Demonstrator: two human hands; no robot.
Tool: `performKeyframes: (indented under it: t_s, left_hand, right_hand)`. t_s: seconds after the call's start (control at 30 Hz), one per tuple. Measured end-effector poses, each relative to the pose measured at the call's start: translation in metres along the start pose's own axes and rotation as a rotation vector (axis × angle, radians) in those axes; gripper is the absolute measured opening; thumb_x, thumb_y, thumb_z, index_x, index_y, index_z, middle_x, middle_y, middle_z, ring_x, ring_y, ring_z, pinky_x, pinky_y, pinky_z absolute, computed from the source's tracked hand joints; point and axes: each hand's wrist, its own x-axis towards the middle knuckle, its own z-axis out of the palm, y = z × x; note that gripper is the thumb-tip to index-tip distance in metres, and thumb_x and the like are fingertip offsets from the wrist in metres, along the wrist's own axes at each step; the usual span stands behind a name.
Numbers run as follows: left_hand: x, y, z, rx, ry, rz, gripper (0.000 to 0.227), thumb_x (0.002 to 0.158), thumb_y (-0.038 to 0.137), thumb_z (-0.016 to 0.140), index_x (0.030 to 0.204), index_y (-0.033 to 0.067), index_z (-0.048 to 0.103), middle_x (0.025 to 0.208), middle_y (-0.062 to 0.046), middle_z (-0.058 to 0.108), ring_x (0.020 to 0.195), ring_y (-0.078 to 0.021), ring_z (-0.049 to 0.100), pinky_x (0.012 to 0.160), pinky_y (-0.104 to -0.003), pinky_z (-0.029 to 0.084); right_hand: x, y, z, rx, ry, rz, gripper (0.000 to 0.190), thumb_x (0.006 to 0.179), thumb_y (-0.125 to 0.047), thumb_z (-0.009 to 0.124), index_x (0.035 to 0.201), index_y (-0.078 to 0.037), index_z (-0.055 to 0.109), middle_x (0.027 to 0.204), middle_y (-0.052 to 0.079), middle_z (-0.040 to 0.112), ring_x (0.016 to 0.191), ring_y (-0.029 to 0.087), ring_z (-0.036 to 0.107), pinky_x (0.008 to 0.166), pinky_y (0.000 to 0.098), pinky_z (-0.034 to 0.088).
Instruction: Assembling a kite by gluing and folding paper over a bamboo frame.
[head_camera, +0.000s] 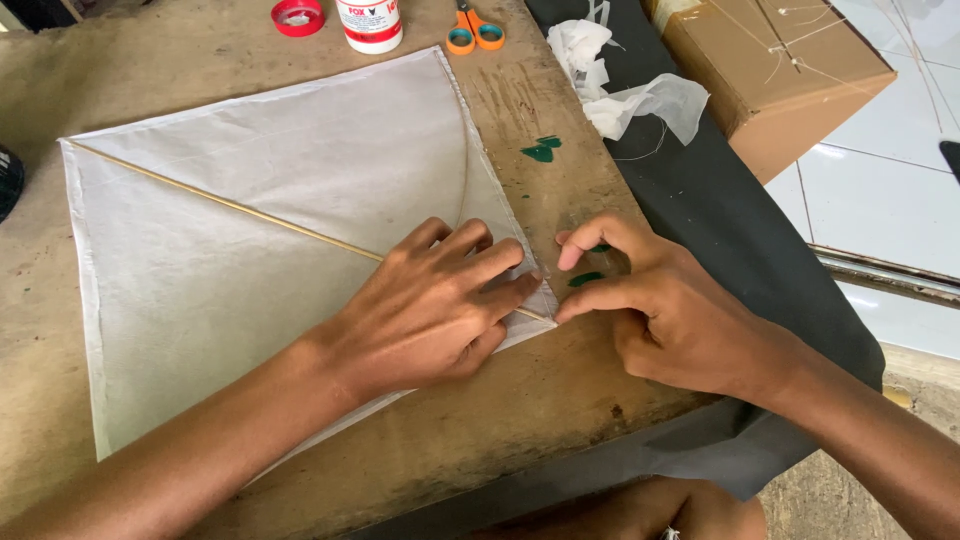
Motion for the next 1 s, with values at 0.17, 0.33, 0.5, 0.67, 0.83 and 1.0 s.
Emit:
performKeyframes:
  t_s: [0.17,0.33,0.5,0.67,0.83,1.0]
  left_hand:
    - [-0.0001,0.0001,0.0000,-0.016,0.005,-0.004,0.028,0.091,0.022,0.059,0.115,0.0130,0.072,0.103,-0.002,0.056,0.091,-0.0262,0.052,0.069,-0.042,0.044]
    - [-0.0001,0.0005,-0.0009,-0.010,0.008,-0.003,0.029,0.090,0.023,0.061,0.115,0.0130,0.072,0.103,-0.002,0.056,0.091,-0.0266,0.052,0.069,-0.042,0.044]
    - [0.0001,-0.0001,0.0001,-0.025,0.004,-0.007,0.031,0.089,0.023,0.059,0.115,0.0130,0.072,0.104,-0.002,0.056,0.091,-0.0267,0.052,0.069,-0.043,0.044]
    - [0.0003,-0.0004,0.0000,-0.029,0.007,-0.006,0.031,0.088,0.023,0.060,0.115,0.0137,0.072,0.103,-0.002,0.056,0.092,-0.0266,0.052,0.069,-0.043,0.044]
    - [0.0001,0.0000,-0.0001,-0.031,0.009,-0.005,0.028,0.088,0.023,0.061,0.111,0.0135,0.073,0.103,-0.002,0.056,0.091,-0.0268,0.052,0.070,-0.043,0.044]
    - [0.0004,0.0002,-0.0002,-0.052,0.003,-0.019,0.031,0.088,0.022,0.060,0.116,0.0133,0.072,0.103,-0.003,0.056,0.092,-0.0277,0.052,0.071,-0.044,0.043]
  right_hand:
    - [0.0001,0.0014,0.0011,-0.045,0.001,0.016,0.053,0.066,0.018,0.046,0.097,-0.012,0.077,0.120,0.011,0.052,0.120,0.026,0.061,0.060,0.0289,0.040]
    - [0.0013,0.0002,-0.0025,-0.022,0.001,0.038,0.057,0.064,0.017,0.046,0.101,-0.013,0.077,0.119,0.012,0.054,0.124,0.028,0.062,0.053,0.0273,0.038]
    - [0.0003,-0.0024,-0.0048,0.031,-0.047,0.015,0.056,0.068,0.016,0.047,0.102,-0.013,0.080,0.121,0.010,0.053,0.048,0.011,0.044,0.043,0.0260,0.029]
    - [0.0023,0.0010,-0.0007,-0.057,-0.032,0.039,0.054,0.066,0.017,0.047,0.098,-0.015,0.077,0.120,0.010,0.052,0.072,0.017,0.053,0.052,0.0302,0.033]
    - [0.0041,0.0021,0.0005,-0.091,-0.033,0.059,0.058,0.065,0.018,0.048,0.107,-0.012,0.073,0.121,0.011,0.052,0.087,0.021,0.060,0.053,0.0324,0.035]
    - [0.0026,0.0022,0.0027,-0.095,-0.007,0.041,0.063,0.071,0.017,0.048,0.119,-0.013,0.074,0.122,0.009,0.052,0.070,0.015,0.060,0.050,0.0283,0.039]
